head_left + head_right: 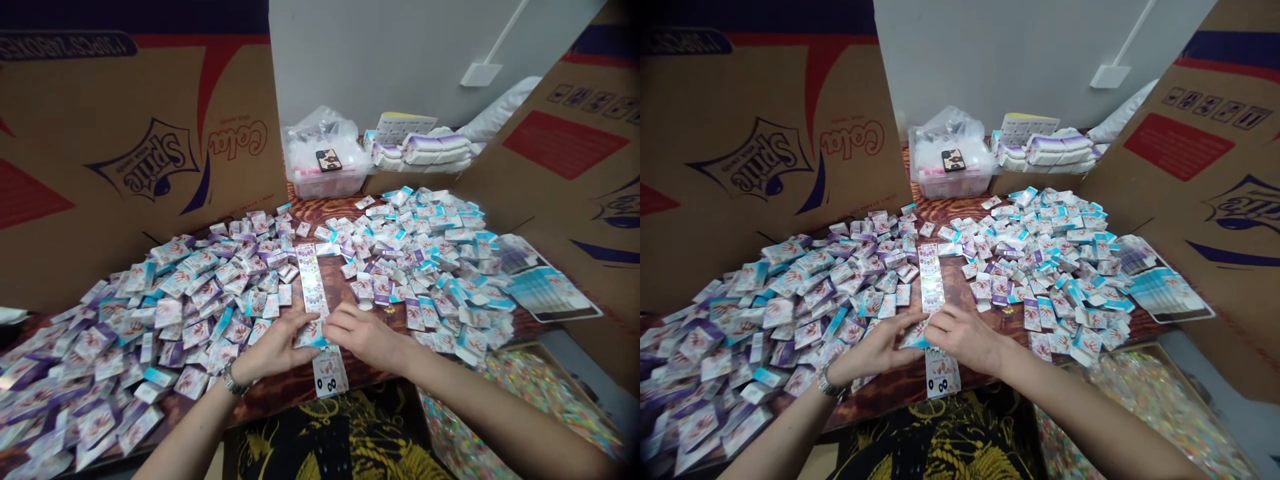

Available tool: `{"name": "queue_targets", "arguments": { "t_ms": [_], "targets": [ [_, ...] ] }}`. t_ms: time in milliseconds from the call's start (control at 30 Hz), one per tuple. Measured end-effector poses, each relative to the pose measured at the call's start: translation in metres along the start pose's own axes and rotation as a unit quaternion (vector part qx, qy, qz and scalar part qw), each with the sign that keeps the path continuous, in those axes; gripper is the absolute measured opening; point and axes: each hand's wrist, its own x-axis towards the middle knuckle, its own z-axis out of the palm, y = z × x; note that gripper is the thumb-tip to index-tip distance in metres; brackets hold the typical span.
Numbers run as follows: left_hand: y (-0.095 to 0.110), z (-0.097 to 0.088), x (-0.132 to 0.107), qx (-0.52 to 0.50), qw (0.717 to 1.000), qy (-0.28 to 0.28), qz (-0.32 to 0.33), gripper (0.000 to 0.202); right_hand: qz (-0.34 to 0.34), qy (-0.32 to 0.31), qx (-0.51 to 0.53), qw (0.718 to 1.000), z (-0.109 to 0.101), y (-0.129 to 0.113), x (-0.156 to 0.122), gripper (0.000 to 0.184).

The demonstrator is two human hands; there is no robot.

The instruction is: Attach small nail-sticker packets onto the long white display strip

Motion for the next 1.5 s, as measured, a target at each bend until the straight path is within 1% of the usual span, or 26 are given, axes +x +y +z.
{"name": "queue_targets", "arguments": {
  "t_ms": [33,67,133,233,333,400,433,467,500,567,633,667,733,833,900,967,1033,1067,1167,1233,1300,1400,1500],
  "targets": [
    [0.001,0.002,-0.001,0.031,0.999,0.001,0.009,0.047,0.001,0.004,0.02,1.0,0.0,-0.001,0.0,0.016],
    [0.001,0.005,-0.002,0.051,0.998,0.014,0.015,0.044,0.014,0.015,0.047,0.999,0.0,-0.003,0.0,0.016],
    [0.001,0.013,-0.004,0.069,0.995,0.065,0.019,0.039,0.061,0.046,0.118,0.99,0.001,-0.007,0.0,0.019],
    [0.0,0.026,-0.006,0.085,0.987,0.137,0.025,0.041,0.149,0.103,0.202,0.963,0.004,-0.014,0.002,0.026],
    [-0.002,0.037,-0.008,0.108,0.978,0.176,0.038,0.047,0.224,0.146,0.253,0.93,0.007,-0.018,0.005,0.019],
    [-0.002,0.042,-0.008,0.116,0.973,0.199,0.035,0.049,0.256,0.166,0.287,0.908,0.01,-0.02,0.006,0.015],
    [-0.002,0.044,-0.009,0.118,0.97,0.21,0.03,0.05,0.262,0.176,0.293,0.902,0.012,-0.021,0.005,0.013],
    [-0.002,0.046,-0.009,0.12,0.968,0.22,0.027,0.051,0.26,0.184,0.287,0.903,0.014,-0.021,0.005,0.012],
    [-0.002,0.047,-0.009,0.123,0.965,0.23,0.026,0.051,0.249,0.191,0.268,0.911,0.015,-0.022,0.004,0.013],
    [-0.002,0.049,-0.009,0.131,0.96,0.244,0.027,0.052,0.203,0.198,0.208,0.936,0.018,-0.024,0.003,0.018],
    [-0.001,0.051,-0.009,0.143,0.957,0.252,0.028,0.052,0.174,0.211,0.158,0.949,0.019,-0.026,0.002,0.023],
    [0.0,0.051,-0.008,0.149,0.955,0.254,0.027,0.052,0.177,0.22,0.144,0.948,0.019,-0.028,0.002,0.023],
    [0.001,0.051,-0.008,0.158,0.953,0.256,0.026,0.052,0.209,0.23,0.135,0.941,0.018,-0.029,0.003,0.02],
    [0.002,0.051,-0.008,0.169,0.95,0.26,0.031,0.052,0.245,0.225,0.141,0.932,0.015,-0.03,0.004,0.016],
    [0.002,0.051,-0.009,0.175,0.948,0.263,0.036,0.052,0.243,0.221,0.156,0.932,0.014,-0.029,0.005,0.018],
    [0.002,0.052,-0.009,0.177,0.948,0.263,0.04,0.053,0.226,0.219,0.169,0.934,0.014,-0.028,0.004,0.02],
    [0.002,0.053,-0.009,0.179,0.948,0.261,0.041,0.054,0.215,0.212,0.179,0.936,0.013,-0.026,0.004,0.019],
    [0.002,0.054,-0.01,0.182,0.947,0.261,0.039,0.054,0.221,0.207,0.185,0.935,0.013,-0.026,0.004,0.018],
    [0.001,0.055,-0.01,0.201,0.942,0.266,0.036,0.055,0.274,0.202,0.201,0.919,0.013,-0.025,0.005,0.013],
    [0.0,0.057,-0.009,0.223,0.934,0.277,0.042,0.055,0.306,0.208,0.19,0.909,0.014,-0.025,0.007,0.01],
    [-0.002,0.058,-0.009,0.243,0.923,0.293,0.052,0.055,0.309,0.212,0.154,0.914,0.015,-0.026,0.009,0.009],
    [-0.004,0.06,-0.007,0.259,0.91,0.317,0.061,0.054,0.288,0.206,0.085,0.931,0.017,-0.028,0.012,0.012],
    [-0.007,0.061,-0.006,0.261,0.906,0.328,0.067,0.052,0.291,0.196,0.054,0.935,0.021,-0.029,0.013,0.015]
  ]
}}
